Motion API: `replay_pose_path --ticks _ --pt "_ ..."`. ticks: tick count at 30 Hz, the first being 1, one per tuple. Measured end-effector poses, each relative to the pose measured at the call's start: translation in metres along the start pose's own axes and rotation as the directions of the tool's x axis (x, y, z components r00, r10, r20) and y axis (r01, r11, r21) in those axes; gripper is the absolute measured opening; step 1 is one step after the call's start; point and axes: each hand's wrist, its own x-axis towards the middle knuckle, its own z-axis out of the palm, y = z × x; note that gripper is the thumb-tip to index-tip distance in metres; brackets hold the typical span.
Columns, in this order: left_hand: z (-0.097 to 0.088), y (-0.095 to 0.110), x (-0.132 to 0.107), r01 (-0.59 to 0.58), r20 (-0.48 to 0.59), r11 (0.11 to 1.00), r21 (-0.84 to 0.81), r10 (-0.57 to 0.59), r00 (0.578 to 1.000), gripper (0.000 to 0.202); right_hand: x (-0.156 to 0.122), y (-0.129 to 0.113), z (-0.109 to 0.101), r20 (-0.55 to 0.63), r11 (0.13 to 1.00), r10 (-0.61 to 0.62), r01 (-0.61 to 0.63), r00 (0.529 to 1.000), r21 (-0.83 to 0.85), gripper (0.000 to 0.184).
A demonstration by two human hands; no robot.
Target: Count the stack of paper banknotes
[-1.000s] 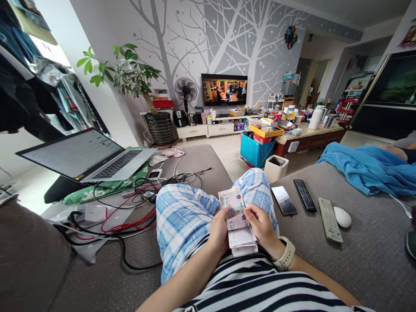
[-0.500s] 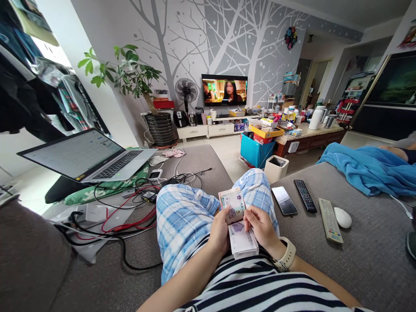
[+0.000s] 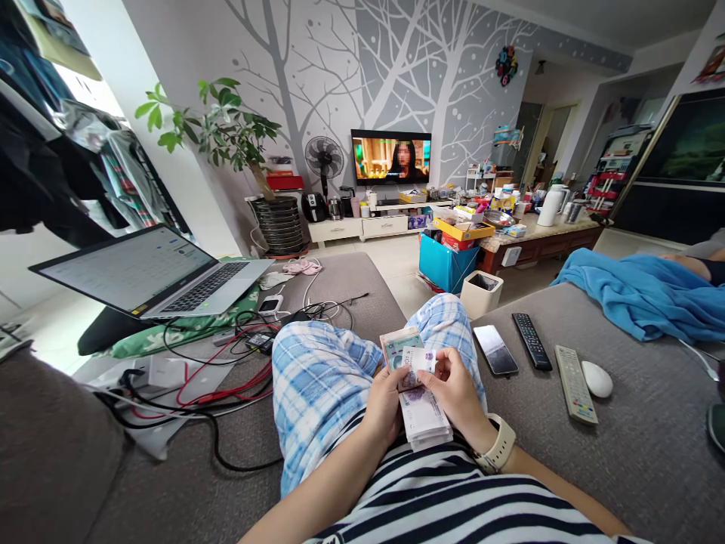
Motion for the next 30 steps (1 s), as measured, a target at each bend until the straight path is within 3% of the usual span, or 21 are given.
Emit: replay_pose_path --ticks 5,10,23,30 --pt "-0.0013 -0.0004 -0.0007 -0.006 0.033 1.0 0.01 0.005 0.999 0.023 0.0013 0.0017 0.0001 0.002 0.998 -0.052 0.053 0.999 -0.031 0.027" --pt "-0.0022 -0.0017 0.0011 0.0 0.005 1.0 0.003 0.0 1.0 0.025 0.0014 0.0013 -0.0002 0.017 0.994 -0.089 0.089 0.996 -0.057 0.033" --pt "0.0063 0.0049 -0.0019 0.012 -0.042 1.0 -0.016 -0.013 0.999 0.018 -0.0036 -0.0059 0.0005 0.088 0.985 -0.111 0.098 0.99 0.145 0.033" --pt "0.0024 0.0024 0.0031 0.002 -0.05 1.0 -0.019 -0.003 0.999 0.015 -0.0021 -0.0076 -0.0003 0.115 0.982 -0.105 0.085 0.988 0.166 0.033"
